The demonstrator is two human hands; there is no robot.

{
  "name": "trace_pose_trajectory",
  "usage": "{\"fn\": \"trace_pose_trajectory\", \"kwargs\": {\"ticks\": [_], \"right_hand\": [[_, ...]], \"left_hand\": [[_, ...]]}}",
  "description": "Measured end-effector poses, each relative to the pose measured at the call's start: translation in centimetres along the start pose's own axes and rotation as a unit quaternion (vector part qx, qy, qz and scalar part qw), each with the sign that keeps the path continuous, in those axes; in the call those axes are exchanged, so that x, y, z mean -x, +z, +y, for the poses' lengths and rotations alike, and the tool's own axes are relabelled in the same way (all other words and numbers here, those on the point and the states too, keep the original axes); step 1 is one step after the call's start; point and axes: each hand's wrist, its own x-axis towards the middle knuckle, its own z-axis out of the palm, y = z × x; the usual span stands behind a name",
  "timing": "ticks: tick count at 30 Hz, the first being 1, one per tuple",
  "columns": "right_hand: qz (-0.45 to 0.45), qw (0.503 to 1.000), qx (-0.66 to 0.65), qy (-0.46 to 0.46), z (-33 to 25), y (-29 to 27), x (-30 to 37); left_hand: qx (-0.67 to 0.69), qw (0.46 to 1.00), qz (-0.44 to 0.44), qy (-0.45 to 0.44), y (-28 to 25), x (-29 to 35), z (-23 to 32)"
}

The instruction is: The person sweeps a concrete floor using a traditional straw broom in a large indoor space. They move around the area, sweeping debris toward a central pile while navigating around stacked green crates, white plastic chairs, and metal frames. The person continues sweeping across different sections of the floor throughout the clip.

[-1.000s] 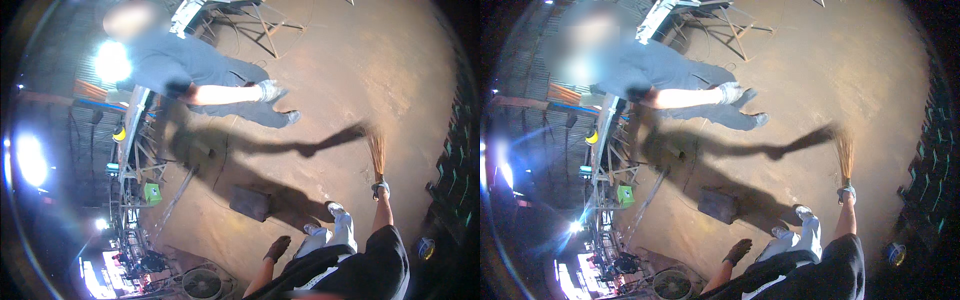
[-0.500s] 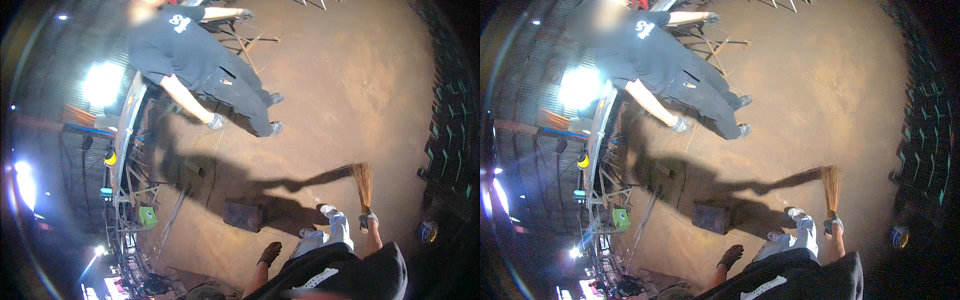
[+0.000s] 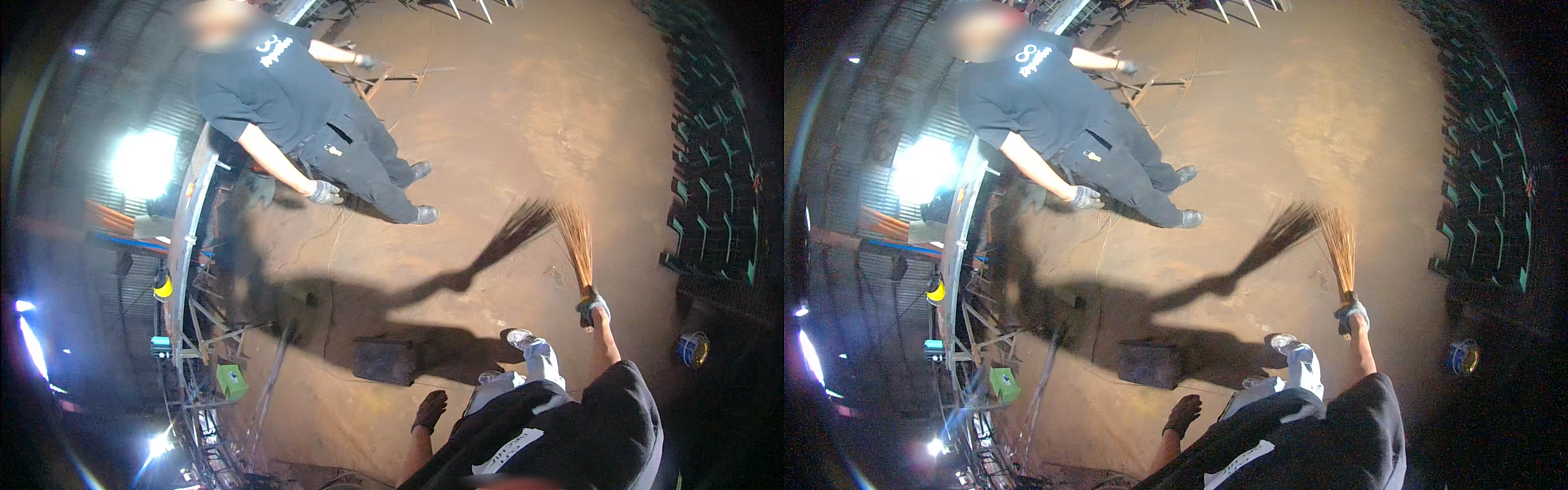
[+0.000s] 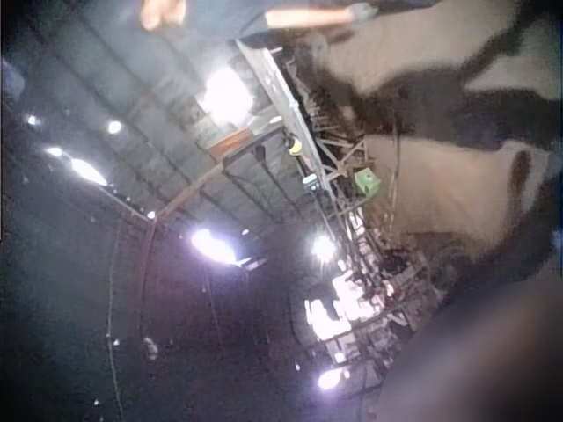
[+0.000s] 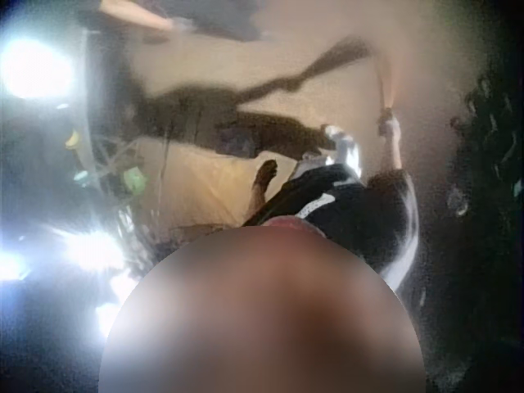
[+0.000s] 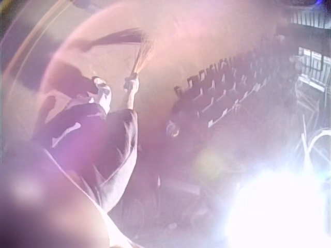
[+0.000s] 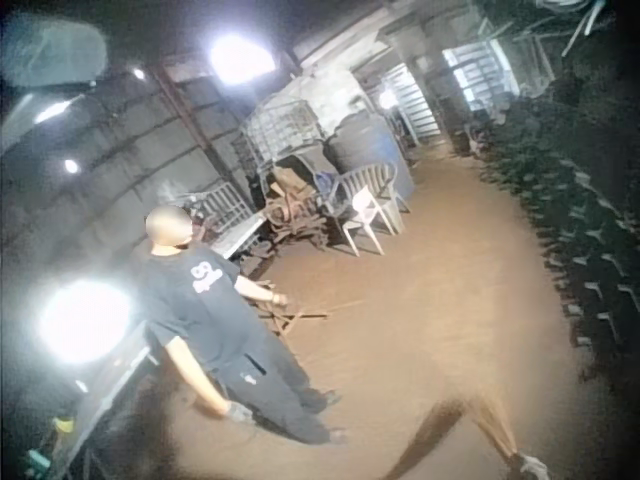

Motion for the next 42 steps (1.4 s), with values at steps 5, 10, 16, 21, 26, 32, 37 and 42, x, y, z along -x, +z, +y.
{"fn": "trace_pose_trajectory", "kwargs": {"ticks": [5,10,16,21,26,32,37,42], "right_hand": [[-0.037,0.99,0.095,0.098,0.9,1.9,-3.9],[-0.126,0.948,0.227,0.182,6.2,4.8,-5.0],[-0.073,0.989,0.103,0.072,15.3,5.7,-0.3],[-0.158,0.957,-0.235,0.062,12.6,3.4,0.7],[-0.212,0.921,0.203,0.256,5.8,2.7,-0.1],[-0.088,0.916,-0.388,0.057,0.7,2.7,5.1],[-0.11,0.98,0.055,0.157,-7.8,0.5,5.9],[-0.029,0.946,0.252,0.201,-13.2,0.0,7.2]], "left_hand": [[0.067,0.993,0.03,-0.091,-1.9,1.5,-3.9],[0.076,0.994,0.022,-0.08,-2.3,2.2,-5.1],[0.058,0.998,0.02,-0.015,-1.5,1.1,-2.4],[0.065,0.997,0.035,0.016,-1.0,1.0,3.7],[0.118,0.99,0.057,0.049,-2.5,3.2,7.4],[0.166,0.983,0.072,-0.031,-4.3,1.4,5.3],[-0.226,0.966,-0.073,0.105,-6.3,-0.8,3.0],[-0.098,0.955,-0.128,0.251,-8.5,-9.4,4.4]]}}
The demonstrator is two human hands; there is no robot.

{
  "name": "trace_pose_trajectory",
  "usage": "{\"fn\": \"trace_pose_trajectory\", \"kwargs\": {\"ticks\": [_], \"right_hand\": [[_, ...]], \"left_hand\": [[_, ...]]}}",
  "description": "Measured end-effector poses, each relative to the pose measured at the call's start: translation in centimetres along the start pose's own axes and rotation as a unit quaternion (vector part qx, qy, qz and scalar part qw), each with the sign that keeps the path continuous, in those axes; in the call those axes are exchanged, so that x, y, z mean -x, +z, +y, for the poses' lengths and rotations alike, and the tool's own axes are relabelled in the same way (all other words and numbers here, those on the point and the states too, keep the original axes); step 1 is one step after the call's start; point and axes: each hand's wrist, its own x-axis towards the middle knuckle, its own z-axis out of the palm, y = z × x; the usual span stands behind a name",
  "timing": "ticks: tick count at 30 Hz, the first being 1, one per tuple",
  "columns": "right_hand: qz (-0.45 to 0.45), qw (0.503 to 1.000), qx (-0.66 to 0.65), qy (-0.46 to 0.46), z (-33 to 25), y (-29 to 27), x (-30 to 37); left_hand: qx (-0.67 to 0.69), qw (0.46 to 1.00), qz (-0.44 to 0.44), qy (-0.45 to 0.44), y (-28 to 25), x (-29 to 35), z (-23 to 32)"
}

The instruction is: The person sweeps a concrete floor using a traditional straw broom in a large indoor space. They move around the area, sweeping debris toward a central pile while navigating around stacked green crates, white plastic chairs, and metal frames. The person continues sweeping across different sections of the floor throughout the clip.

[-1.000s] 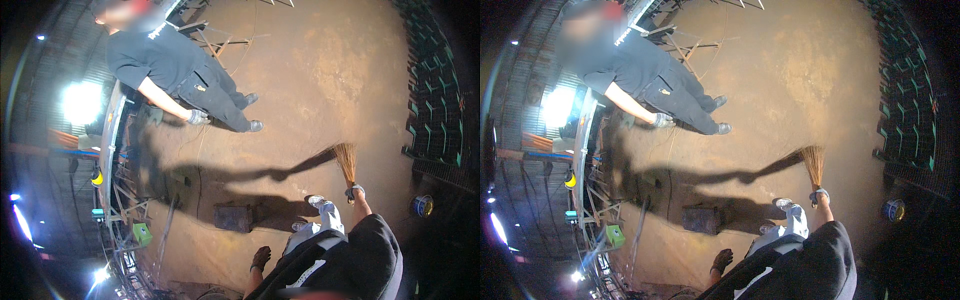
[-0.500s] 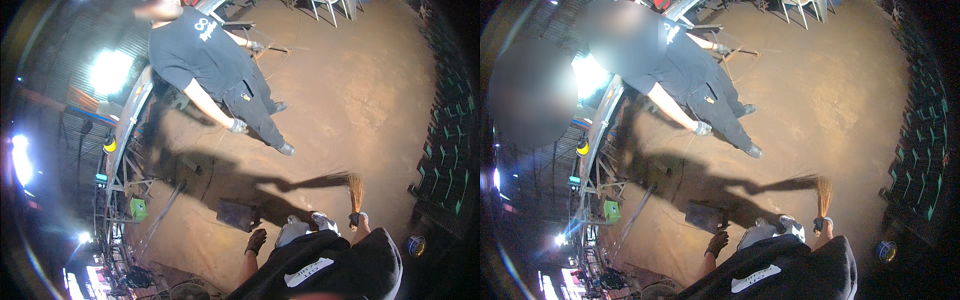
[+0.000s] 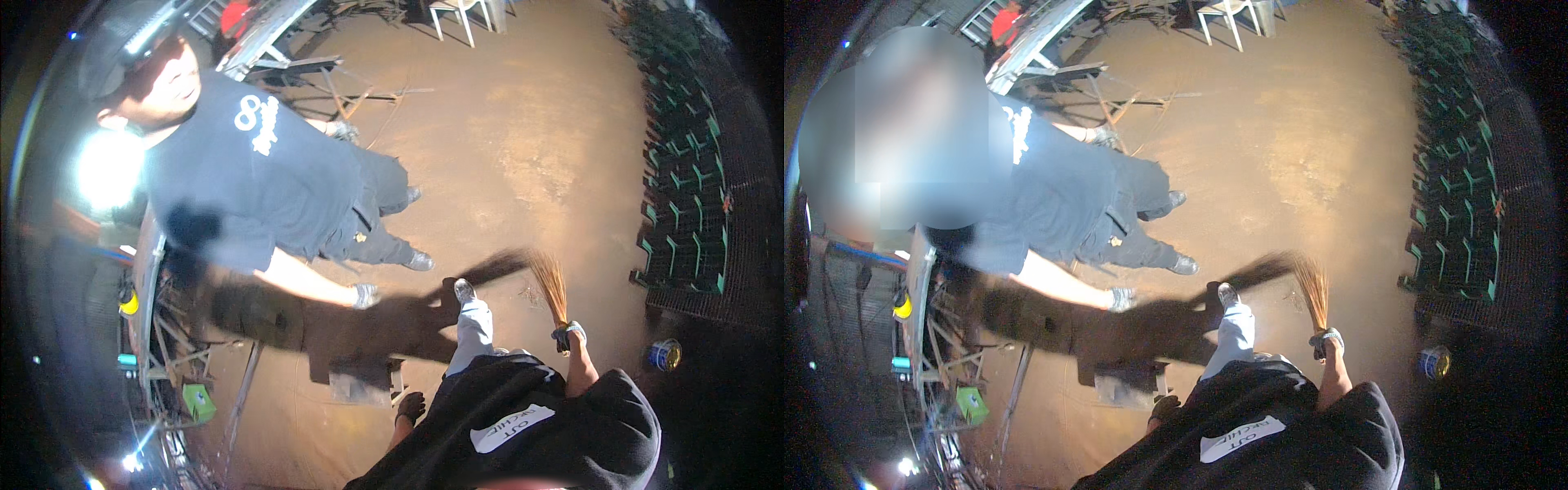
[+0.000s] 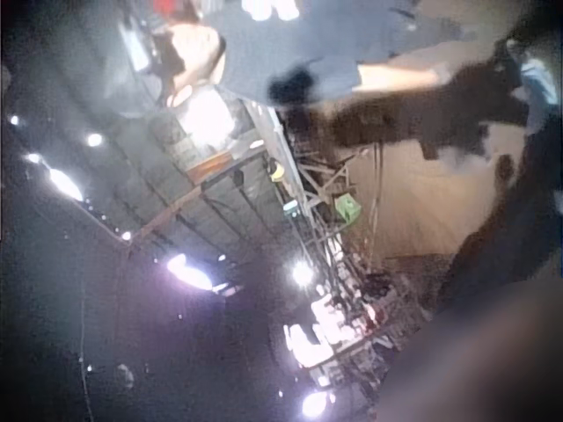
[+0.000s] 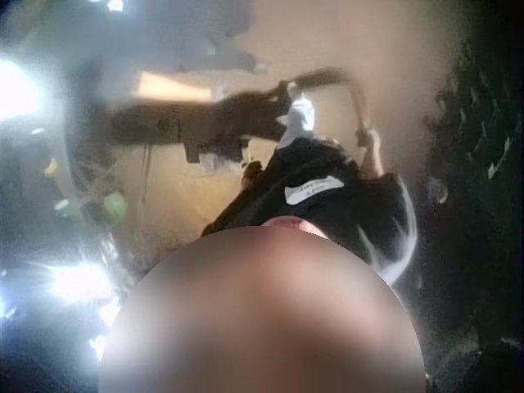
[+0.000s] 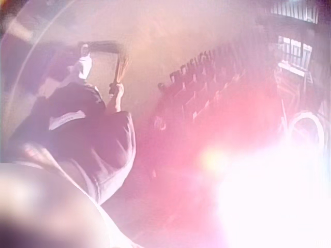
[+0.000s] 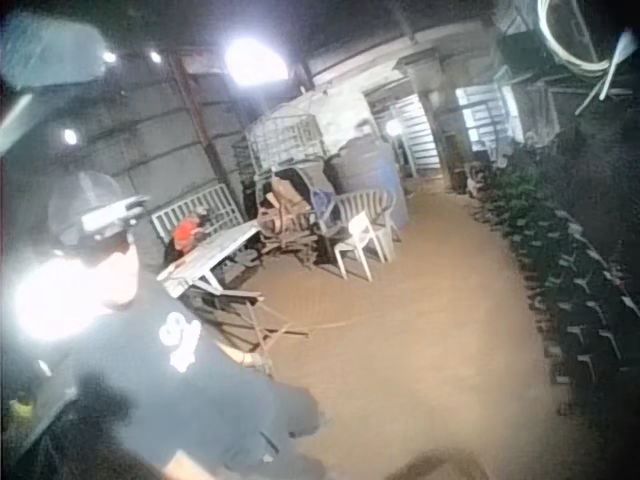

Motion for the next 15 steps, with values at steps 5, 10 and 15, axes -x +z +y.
{"fn": "trace_pose_trajectory", "kwargs": {"ticks": [5,10,15], "right_hand": [[0.165,0.979,-0.115,-0.021,1.5,0.2,3.6],[-0.091,0.9,-0.413,0.111,0.9,1.1,0.7],[-0.102,0.846,-0.523,0.0,-2.3,3.8,-0.8]], "left_hand": [[0.096,0.99,-0.058,-0.081,-5.8,-12.1,2.8],[-0.174,0.98,-0.004,0.1,-9.2,-23.1,10.0],[-0.249,0.965,-0.072,0.043,-14.0,-27.3,16.1]]}}
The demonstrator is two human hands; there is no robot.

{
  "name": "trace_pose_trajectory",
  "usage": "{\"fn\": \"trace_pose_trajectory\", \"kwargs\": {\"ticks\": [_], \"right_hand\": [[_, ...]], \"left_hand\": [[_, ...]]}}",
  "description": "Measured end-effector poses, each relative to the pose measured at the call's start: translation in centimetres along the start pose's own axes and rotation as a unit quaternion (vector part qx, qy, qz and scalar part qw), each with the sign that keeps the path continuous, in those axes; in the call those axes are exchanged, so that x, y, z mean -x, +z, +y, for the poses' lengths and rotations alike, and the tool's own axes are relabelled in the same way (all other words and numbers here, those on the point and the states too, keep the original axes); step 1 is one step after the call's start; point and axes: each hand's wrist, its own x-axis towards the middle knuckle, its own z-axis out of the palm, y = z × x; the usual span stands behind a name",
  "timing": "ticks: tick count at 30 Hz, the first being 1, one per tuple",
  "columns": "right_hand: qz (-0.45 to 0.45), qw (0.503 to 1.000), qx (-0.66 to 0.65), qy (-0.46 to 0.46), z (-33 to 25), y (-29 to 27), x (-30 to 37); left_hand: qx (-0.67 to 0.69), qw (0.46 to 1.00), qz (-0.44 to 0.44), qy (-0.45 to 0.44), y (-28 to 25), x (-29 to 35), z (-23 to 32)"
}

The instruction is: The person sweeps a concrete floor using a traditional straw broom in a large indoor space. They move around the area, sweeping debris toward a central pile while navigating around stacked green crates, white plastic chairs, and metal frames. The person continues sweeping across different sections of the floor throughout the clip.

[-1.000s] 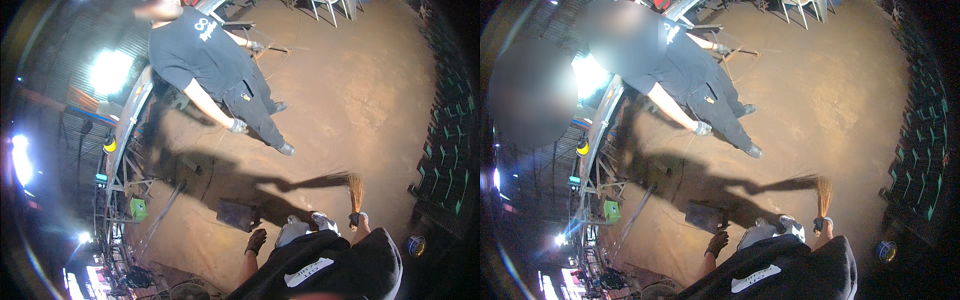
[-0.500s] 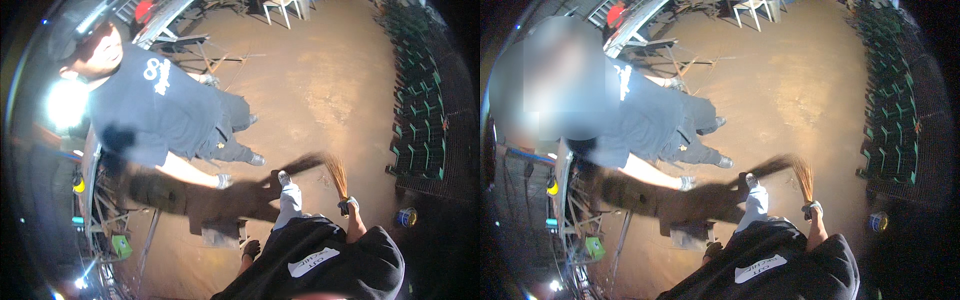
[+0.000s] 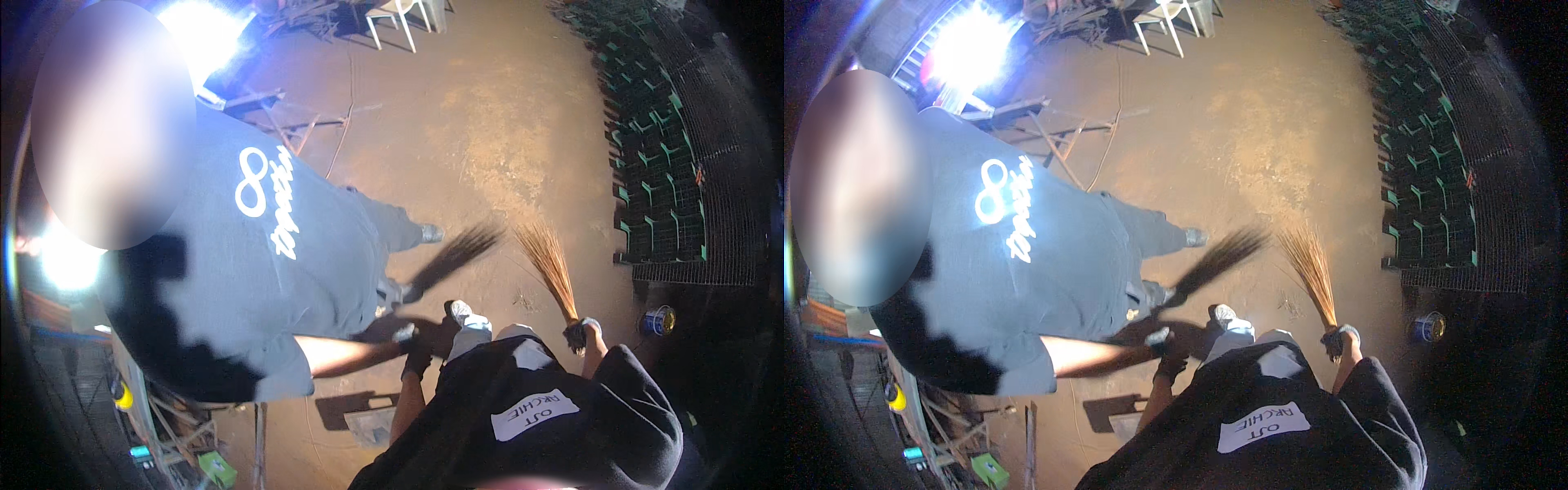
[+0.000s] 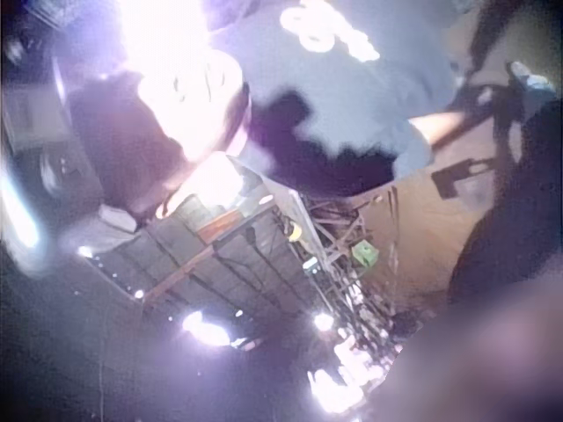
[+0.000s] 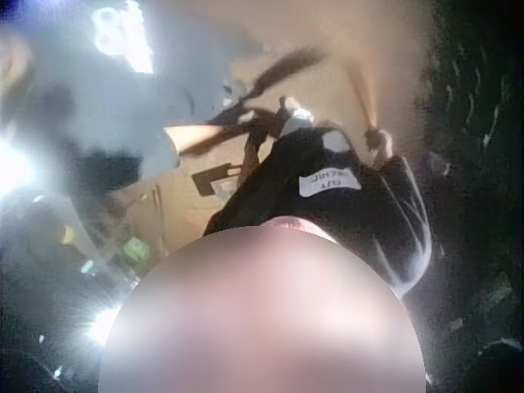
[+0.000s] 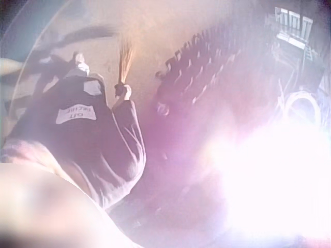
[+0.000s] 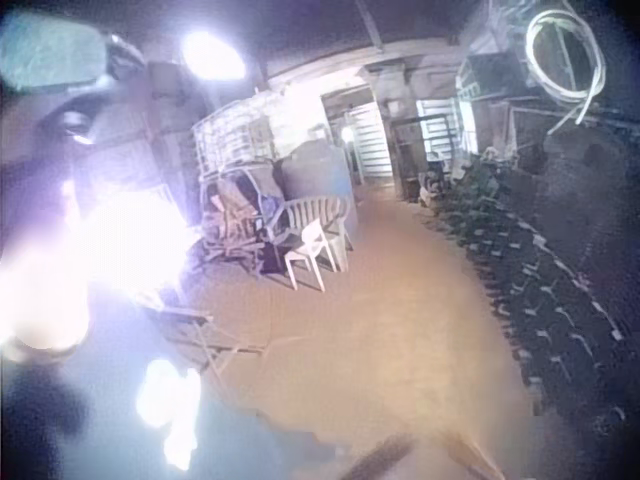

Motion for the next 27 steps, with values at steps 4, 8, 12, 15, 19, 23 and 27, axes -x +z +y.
{"fn": "trace_pose_trajectory", "kwargs": {"ticks": [4,8,12,15,19,23,27], "right_hand": [[0.121,0.966,0.128,0.191,0.3,4.5,1.4],[0.152,0.97,0.129,0.141,-0.1,7.4,4.1],[0.151,0.981,0.086,0.087,-2.4,8.1,4.4],[0.134,0.987,0.062,0.057,-5.9,8.4,2.5],[0.087,0.995,0.037,0.016,-13.6,8.8,-2.3],[0.016,0.999,-0.029,-0.034,-23.0,8.0,-5.6],[0.025,0.994,0.044,-0.097,-34.1,9.1,-9.5]], "left_hand": [[0.408,0.888,-0.03,-0.209,-2.2,0.6,-3.2],[0.188,0.979,-0.065,0.04,-2.6,-1.9,-8.5],[0.136,0.987,-0.079,-0.018,-2.9,-4.5,-8.4],[0.116,0.99,-0.072,-0.026,-4.1,-8.0,-3.7],[0.02,1.0,-0.015,0.001,-6.5,-15.1,4.6],[-0.105,0.992,0.058,0.026,-9.4,-21.0,14.0],[-0.271,0.958,0.066,0.07,-14.1,-24.2,21.3]]}}
